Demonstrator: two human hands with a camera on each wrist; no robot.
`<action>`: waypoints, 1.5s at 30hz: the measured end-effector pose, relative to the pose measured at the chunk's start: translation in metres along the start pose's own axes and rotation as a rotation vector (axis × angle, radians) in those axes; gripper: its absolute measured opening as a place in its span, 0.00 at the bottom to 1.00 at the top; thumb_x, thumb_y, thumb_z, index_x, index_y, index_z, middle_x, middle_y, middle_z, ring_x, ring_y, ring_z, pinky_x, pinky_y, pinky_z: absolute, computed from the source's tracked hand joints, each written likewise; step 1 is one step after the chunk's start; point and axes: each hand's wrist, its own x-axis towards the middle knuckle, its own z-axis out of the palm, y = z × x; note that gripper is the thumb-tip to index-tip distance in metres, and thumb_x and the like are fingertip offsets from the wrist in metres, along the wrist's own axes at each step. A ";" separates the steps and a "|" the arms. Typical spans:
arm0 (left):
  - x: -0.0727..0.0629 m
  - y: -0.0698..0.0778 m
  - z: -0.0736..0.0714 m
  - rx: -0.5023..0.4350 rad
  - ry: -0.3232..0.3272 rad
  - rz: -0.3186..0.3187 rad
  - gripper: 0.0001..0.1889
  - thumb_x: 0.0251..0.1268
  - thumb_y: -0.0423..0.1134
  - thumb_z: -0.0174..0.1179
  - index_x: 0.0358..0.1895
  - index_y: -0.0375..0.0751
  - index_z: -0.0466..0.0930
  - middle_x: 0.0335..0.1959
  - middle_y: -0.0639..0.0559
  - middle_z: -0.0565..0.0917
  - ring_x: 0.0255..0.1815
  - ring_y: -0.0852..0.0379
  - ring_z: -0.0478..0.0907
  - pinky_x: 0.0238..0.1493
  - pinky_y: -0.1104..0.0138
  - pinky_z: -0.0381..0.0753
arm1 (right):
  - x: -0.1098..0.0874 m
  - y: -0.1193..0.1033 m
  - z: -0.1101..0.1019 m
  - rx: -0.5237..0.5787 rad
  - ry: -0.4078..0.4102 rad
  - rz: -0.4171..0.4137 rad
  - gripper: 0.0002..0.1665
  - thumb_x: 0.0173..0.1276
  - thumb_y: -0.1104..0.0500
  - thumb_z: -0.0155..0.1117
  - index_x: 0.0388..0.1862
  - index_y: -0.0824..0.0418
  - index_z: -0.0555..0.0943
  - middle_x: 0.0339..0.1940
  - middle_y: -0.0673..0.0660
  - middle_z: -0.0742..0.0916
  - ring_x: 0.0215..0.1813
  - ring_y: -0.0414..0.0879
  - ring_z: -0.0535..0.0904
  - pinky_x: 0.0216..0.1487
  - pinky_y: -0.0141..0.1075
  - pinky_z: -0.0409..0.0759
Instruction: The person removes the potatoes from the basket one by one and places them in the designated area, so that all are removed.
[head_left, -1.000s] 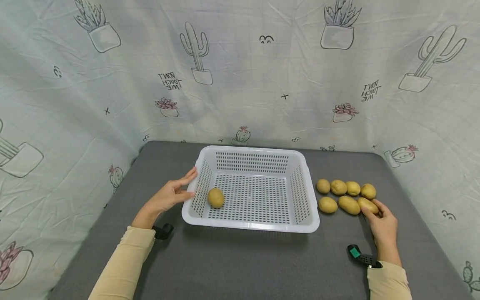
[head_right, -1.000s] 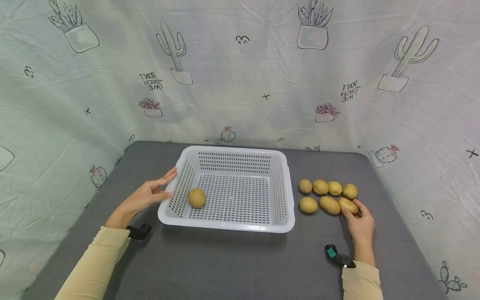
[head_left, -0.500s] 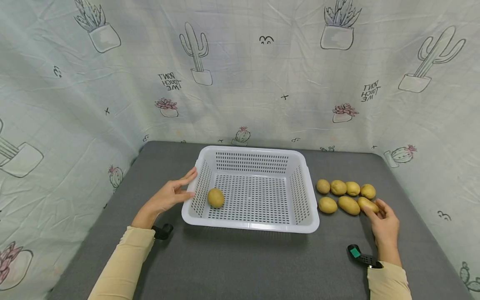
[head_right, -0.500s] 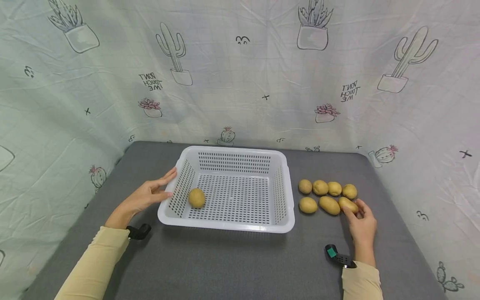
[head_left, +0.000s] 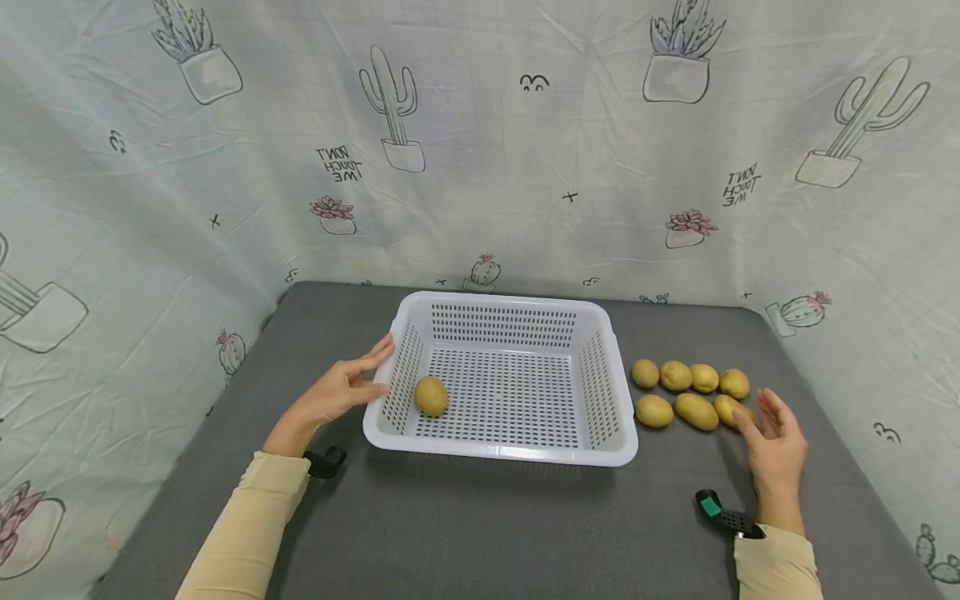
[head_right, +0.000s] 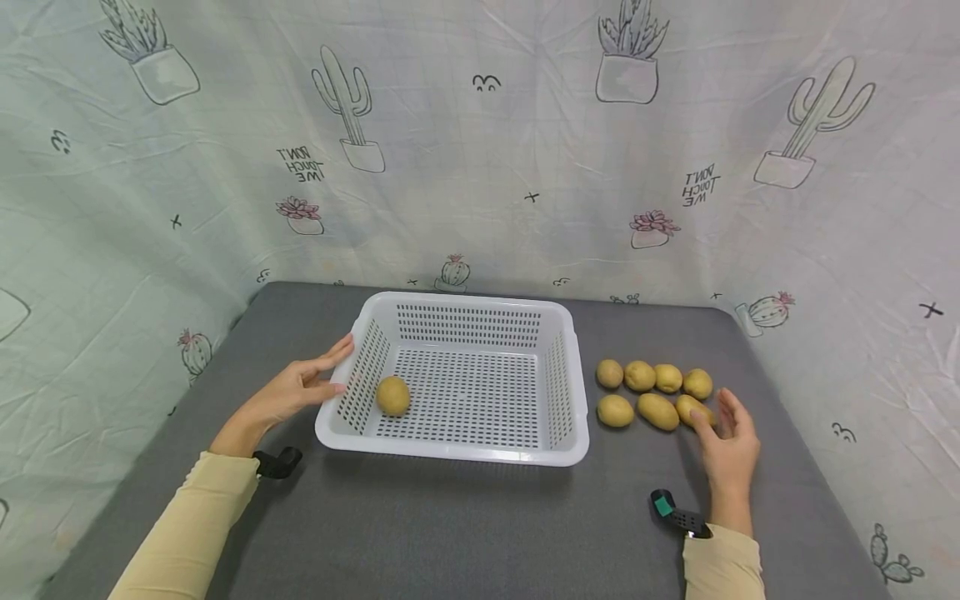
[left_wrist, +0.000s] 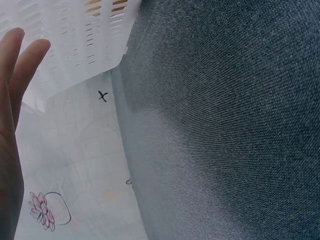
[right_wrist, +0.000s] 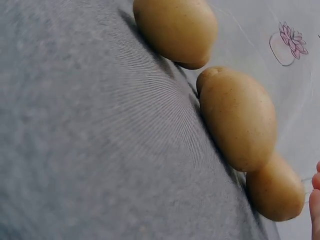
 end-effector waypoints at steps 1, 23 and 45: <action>0.000 0.000 0.000 0.002 0.000 -0.001 0.40 0.64 0.29 0.59 0.74 0.36 0.46 0.78 0.51 0.36 0.70 0.36 0.56 0.50 0.74 0.75 | 0.000 -0.002 0.000 0.003 -0.007 -0.010 0.33 0.60 0.70 0.66 0.66 0.68 0.70 0.54 0.43 0.78 0.58 0.31 0.72 0.61 0.20 0.66; 0.000 0.000 -0.001 0.041 0.007 0.000 0.40 0.64 0.32 0.60 0.74 0.38 0.46 0.78 0.51 0.37 0.70 0.37 0.58 0.49 0.74 0.76 | -0.012 -0.086 0.024 0.355 -0.611 -0.363 0.35 0.61 0.81 0.55 0.68 0.76 0.61 0.66 0.53 0.75 0.68 0.37 0.68 0.65 0.23 0.62; 0.000 0.000 -0.002 -0.001 -0.017 0.001 0.40 0.64 0.32 0.59 0.74 0.38 0.46 0.78 0.52 0.36 0.63 0.46 0.70 0.49 0.72 0.77 | -0.039 -0.202 0.125 0.430 -0.970 -0.627 0.34 0.62 0.75 0.60 0.68 0.74 0.63 0.68 0.67 0.70 0.71 0.49 0.65 0.70 0.35 0.61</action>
